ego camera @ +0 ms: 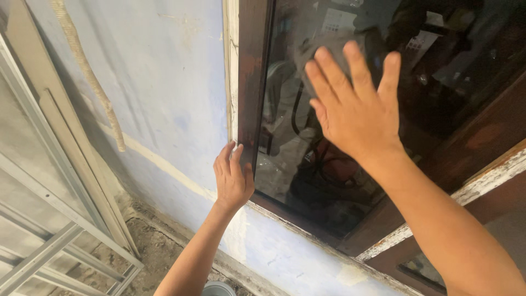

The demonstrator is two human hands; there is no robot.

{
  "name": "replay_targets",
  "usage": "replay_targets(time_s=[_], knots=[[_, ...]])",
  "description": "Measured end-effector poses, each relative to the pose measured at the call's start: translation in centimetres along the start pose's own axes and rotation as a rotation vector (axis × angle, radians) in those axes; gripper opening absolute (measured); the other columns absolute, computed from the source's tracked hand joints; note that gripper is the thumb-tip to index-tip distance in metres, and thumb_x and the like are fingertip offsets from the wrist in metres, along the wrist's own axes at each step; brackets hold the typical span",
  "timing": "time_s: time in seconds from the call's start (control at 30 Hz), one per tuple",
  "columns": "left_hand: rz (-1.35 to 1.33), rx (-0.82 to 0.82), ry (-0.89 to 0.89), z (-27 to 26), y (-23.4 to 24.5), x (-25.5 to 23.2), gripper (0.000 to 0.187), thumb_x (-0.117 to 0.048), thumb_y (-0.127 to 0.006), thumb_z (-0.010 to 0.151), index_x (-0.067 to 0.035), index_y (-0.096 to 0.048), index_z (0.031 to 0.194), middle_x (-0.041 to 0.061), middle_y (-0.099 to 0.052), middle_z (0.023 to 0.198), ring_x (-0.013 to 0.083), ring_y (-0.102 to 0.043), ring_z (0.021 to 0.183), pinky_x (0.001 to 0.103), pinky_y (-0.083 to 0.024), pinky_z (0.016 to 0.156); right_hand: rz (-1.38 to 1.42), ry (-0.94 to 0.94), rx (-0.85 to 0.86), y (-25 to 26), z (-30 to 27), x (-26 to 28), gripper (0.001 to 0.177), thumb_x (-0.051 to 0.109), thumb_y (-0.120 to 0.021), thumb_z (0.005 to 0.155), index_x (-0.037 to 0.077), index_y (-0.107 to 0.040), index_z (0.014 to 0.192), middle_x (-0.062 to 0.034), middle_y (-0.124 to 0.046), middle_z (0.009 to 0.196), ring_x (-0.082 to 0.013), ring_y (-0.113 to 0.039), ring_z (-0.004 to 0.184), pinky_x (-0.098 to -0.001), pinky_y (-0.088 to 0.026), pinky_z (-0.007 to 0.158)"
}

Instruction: The person wipes down a window frame and glass panes with a cloth.

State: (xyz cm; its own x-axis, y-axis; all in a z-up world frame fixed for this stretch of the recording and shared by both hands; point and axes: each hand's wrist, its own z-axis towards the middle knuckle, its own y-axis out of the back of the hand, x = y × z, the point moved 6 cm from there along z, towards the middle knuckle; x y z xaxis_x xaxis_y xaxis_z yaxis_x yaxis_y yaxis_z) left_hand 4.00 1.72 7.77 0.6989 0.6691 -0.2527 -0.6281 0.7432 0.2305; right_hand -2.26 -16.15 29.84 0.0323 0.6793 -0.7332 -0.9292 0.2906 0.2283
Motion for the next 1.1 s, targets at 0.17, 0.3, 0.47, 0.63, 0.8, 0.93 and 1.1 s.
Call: replay_targets(time_s=[0.17,0.3,0.47,0.63,0.8,0.93,1.1], knots=[[-0.028,0.008,0.037,1.3,0.5,0.7,0.056,0.005,-0.060,0.089,0.005,-0.045,0.144,0.024,-0.051,0.144,0.0395,-0.051,0.133,0.051,-0.038,0.110,0.147,0.151,0.259,-4.1,-4.3,7.6,0.061,0.041,-0.050,0.105,0.012,-0.047,0.158,-0.0069,-0.041,0.162,-0.0315,-0.034,0.147,-0.0552,-0.027,0.116],[-0.027,0.056,-0.032,1.4,1.3,0.6,0.057,0.007,-0.058,0.087,0.005,-0.046,0.143,0.022,-0.055,0.142,0.0376,-0.055,0.129,0.048,-0.040,0.108,0.017,0.612,0.448,-6.6,-11.2,17.3,0.064,0.039,-0.033,0.099,0.009,-0.038,0.155,-0.0060,-0.031,0.169,-0.0194,-0.025,0.150,-0.0434,-0.016,0.120],[-0.004,0.078,-0.045,4.0,2.5,0.5,0.057,0.006,-0.059,0.084,0.002,-0.049,0.141,0.019,-0.057,0.139,0.0348,-0.057,0.124,0.047,-0.042,0.103,0.304,0.232,0.307,-5.0,-3.5,8.4,0.058,0.032,-0.056,0.102,0.007,-0.051,0.153,-0.0079,-0.048,0.155,-0.0282,-0.036,0.141,-0.0510,-0.039,0.101],[-0.027,0.011,-0.089,5.4,3.2,0.5,0.052,0.008,-0.058,0.089,0.001,-0.049,0.141,0.017,-0.057,0.140,0.0351,-0.058,0.127,0.046,-0.044,0.107,-0.014,-0.036,-0.006,-1.7,2.0,2.3,0.060,0.044,-0.061,0.102,0.014,-0.055,0.154,-0.0057,-0.045,0.161,-0.0333,-0.035,0.146,-0.0636,-0.037,0.107],[-0.011,0.078,-0.136,1.8,2.5,1.0,0.049,0.002,-0.062,0.090,0.001,-0.051,0.138,0.020,-0.057,0.133,0.0367,-0.057,0.117,0.047,-0.044,0.101,0.163,0.172,0.284,-7.0,-6.3,15.5,0.060,0.030,-0.040,0.102,0.006,-0.043,0.157,-0.0084,-0.040,0.165,-0.0261,-0.033,0.149,-0.0450,-0.030,0.117],[0.005,0.295,-0.234,-3.3,0.7,1.3,0.040,-0.001,-0.064,0.086,-0.003,-0.056,0.126,0.015,-0.060,0.120,0.0301,-0.058,0.100,0.045,-0.047,0.091,0.281,0.245,0.330,-9.8,-14.1,22.8,0.063,0.029,-0.038,0.098,0.005,-0.040,0.156,-0.0073,-0.039,0.164,-0.0184,-0.028,0.153,-0.0373,-0.016,0.124],[-0.010,0.404,-0.269,-7.9,-0.3,0.3,0.033,0.000,-0.063,0.087,-0.001,-0.059,0.119,0.012,-0.060,0.117,0.0271,-0.059,0.098,0.041,-0.047,0.085,0.337,0.366,0.375,-10.6,-18.4,25.5,0.059,0.027,-0.045,0.095,0.000,-0.051,0.147,-0.0095,-0.043,0.159,-0.0175,-0.031,0.150,-0.0403,-0.013,0.125]])
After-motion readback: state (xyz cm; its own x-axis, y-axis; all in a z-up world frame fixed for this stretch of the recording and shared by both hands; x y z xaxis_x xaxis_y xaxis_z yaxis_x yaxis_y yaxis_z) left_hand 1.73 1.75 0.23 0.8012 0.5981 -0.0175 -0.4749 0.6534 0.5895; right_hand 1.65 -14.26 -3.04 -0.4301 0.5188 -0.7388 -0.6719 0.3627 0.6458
